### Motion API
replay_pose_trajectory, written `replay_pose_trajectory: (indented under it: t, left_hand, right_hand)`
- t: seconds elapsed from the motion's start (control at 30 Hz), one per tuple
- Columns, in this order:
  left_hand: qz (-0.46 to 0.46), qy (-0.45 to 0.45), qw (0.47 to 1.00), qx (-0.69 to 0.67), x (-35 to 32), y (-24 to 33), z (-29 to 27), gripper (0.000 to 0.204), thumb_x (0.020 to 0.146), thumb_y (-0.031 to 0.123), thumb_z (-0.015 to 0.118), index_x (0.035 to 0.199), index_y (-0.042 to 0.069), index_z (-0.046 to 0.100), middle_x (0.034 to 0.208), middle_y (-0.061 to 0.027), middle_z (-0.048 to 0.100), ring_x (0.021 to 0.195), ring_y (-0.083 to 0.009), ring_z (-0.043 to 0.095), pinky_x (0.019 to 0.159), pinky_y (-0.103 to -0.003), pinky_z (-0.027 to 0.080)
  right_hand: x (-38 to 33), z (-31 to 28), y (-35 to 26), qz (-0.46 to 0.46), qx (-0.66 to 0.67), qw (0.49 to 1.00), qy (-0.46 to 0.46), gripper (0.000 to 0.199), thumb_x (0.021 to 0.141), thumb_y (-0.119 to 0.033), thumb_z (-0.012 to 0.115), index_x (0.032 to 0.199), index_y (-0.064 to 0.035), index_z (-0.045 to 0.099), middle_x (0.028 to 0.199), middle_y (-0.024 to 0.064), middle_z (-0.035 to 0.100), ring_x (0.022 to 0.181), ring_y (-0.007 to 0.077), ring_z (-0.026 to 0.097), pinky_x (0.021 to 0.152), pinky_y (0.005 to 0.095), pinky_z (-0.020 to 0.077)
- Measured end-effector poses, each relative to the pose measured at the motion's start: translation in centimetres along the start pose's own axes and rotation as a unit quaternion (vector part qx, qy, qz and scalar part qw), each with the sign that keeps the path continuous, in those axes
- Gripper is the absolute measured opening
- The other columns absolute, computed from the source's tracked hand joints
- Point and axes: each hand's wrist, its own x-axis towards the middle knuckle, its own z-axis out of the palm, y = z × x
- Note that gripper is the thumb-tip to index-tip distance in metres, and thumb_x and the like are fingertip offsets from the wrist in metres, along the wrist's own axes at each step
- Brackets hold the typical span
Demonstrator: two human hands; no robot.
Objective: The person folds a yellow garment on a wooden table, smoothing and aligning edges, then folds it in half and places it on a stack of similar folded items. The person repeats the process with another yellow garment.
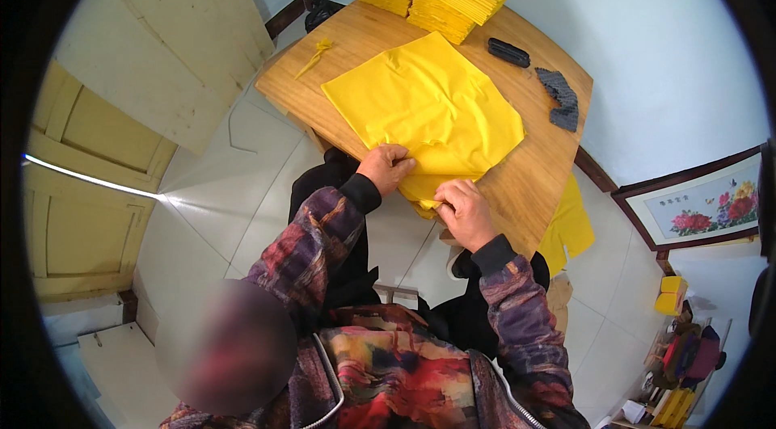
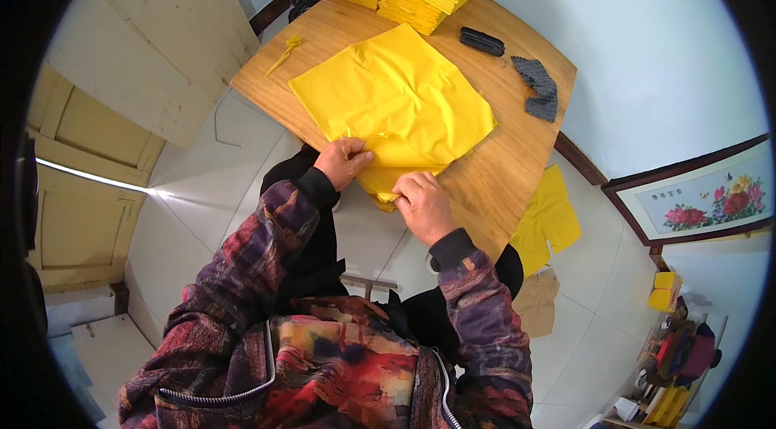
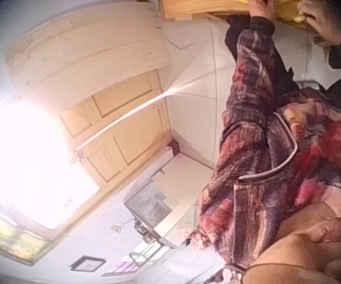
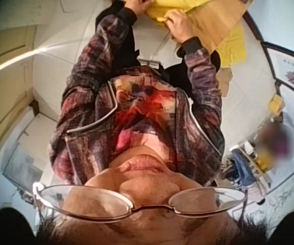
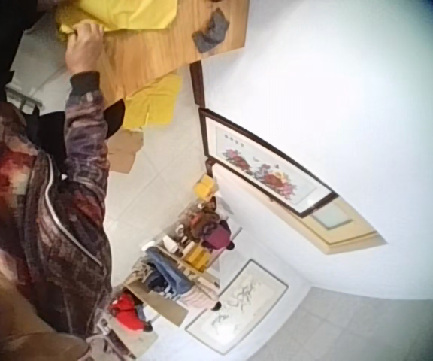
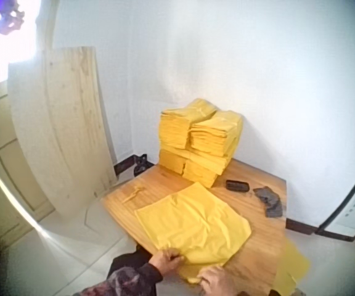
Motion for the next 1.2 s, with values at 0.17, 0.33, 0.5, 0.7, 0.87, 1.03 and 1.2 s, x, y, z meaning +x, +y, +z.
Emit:
replay_pose_trajectory:
  t: [0.17, 0.33, 0.5, 0.7, 0.87, 1.03, 1.2]
  left_hand:
    - [0.0, -0.012, 1.0, 0.018, 0.0, 0.5, -0.3, 0.022, 0.091, 0.016, 0.063, 0.081, -0.002, 0.058, 0.066, -0.0085, 0.05, 0.062, -0.0158, 0.049, 0.058, -0.032, 0.041]
    - [-0.026, -0.022, 0.999, -0.006, -0.2, 0.6, -0.3, 0.02, 0.091, 0.014, 0.063, 0.08, -0.002, 0.058, 0.065, -0.0056, 0.048, 0.062, -0.0127, 0.047, 0.057, -0.031, 0.041]
    - [-0.002, -0.012, 0.999, -0.036, 0.0, 0.1, -0.1, 0.016, 0.087, 0.012, 0.065, 0.08, -0.002, 0.06, 0.067, -0.016, 0.055, 0.06, -0.0245, 0.054, 0.059, -0.035, 0.045]
    - [-0.012, -0.06, 0.997, -0.047, -0.1, 0.0, -0.6, 0.017, 0.093, 0.012, 0.062, 0.083, -0.002, 0.058, 0.073, -0.0037, 0.049, 0.069, -0.0122, 0.048, 0.061, -0.029, 0.041]
    - [0.022, -0.062, 0.998, 0.0, -0.2, 0.0, -1.1, 0.016, 0.091, 0.013, 0.065, 0.094, -0.002, 0.064, 0.079, -0.0061, 0.055, 0.074, -0.0169, 0.054, 0.066, -0.032, 0.044]
    - [0.078, -0.035, 0.996, -0.02, -0.3, -0.4, -0.3, 0.019, 0.089, 0.014, 0.068, 0.101, -0.002, 0.067, 0.079, -0.0057, 0.059, 0.077, -0.0165, 0.058, 0.07, -0.03, 0.047]
    - [-0.049, 0.001, 0.996, -0.08, 0.0, -0.8, 0.5, 0.016, 0.089, 0.011, 0.066, 0.098, -0.002, 0.067, 0.077, -0.0059, 0.063, 0.071, -0.0149, 0.058, 0.067, -0.029, 0.048]
  right_hand:
    - [0.9, -1.3, 0.5, 0.048, 0.099, 0.992, -0.064, 0.01, 0.078, -0.005, 0.068, 0.084, -0.0047, 0.061, 0.084, 0.0096, 0.062, 0.086, 0.0312, 0.057, 0.075, 0.0385, 0.047]
    - [1.6, -2.0, 1.1, 0.074, 0.112, 0.985, -0.111, 0.011, 0.085, -0.011, 0.066, 0.086, -0.0005, 0.062, 0.085, 0.012, 0.064, 0.083, 0.0305, 0.06, 0.074, 0.0364, 0.0478]
    - [1.9, -2.1, 1.6, 0.068, 0.116, 0.984, -0.116, 0.017, 0.091, -0.014, 0.062, 0.088, 0.0019, 0.062, 0.084, 0.013, 0.064, 0.081, 0.0285, 0.061, 0.073, 0.0349, 0.0481]
    - [2.1, -2.4, 1.1, 0.15, 0.148, 0.973, -0.095, 0.021, 0.095, -0.018, 0.058, 0.087, 0.0012, 0.058, 0.076, 0.017, 0.059, 0.07, 0.031, 0.058, 0.064, 0.0366, 0.0456]
    - [3.0, -2.0, 0.4, 0.127, 0.099, 0.987, 0.012, 0.019, 0.095, -0.018, 0.057, 0.088, -0.0002, 0.057, 0.071, 0.0207, 0.056, 0.065, 0.0377, 0.058, 0.059, 0.0418, 0.0452]
    - [3.8, -0.9, 0.0, 0.109, 0.107, 0.981, 0.122, 0.015, 0.094, -0.014, 0.057, 0.086, -0.0013, 0.056, 0.076, 0.0167, 0.06, 0.07, 0.0362, 0.06, 0.061, 0.0416, 0.0469]
    - [0.7, -1.4, -0.7, 0.188, 0.055, 0.976, 0.097, 0.012, 0.088, -0.01, 0.063, 0.098, -0.0045, 0.062, 0.087, 0.0141, 0.061, 0.081, 0.0335, 0.06, 0.073, 0.0398, 0.0499]
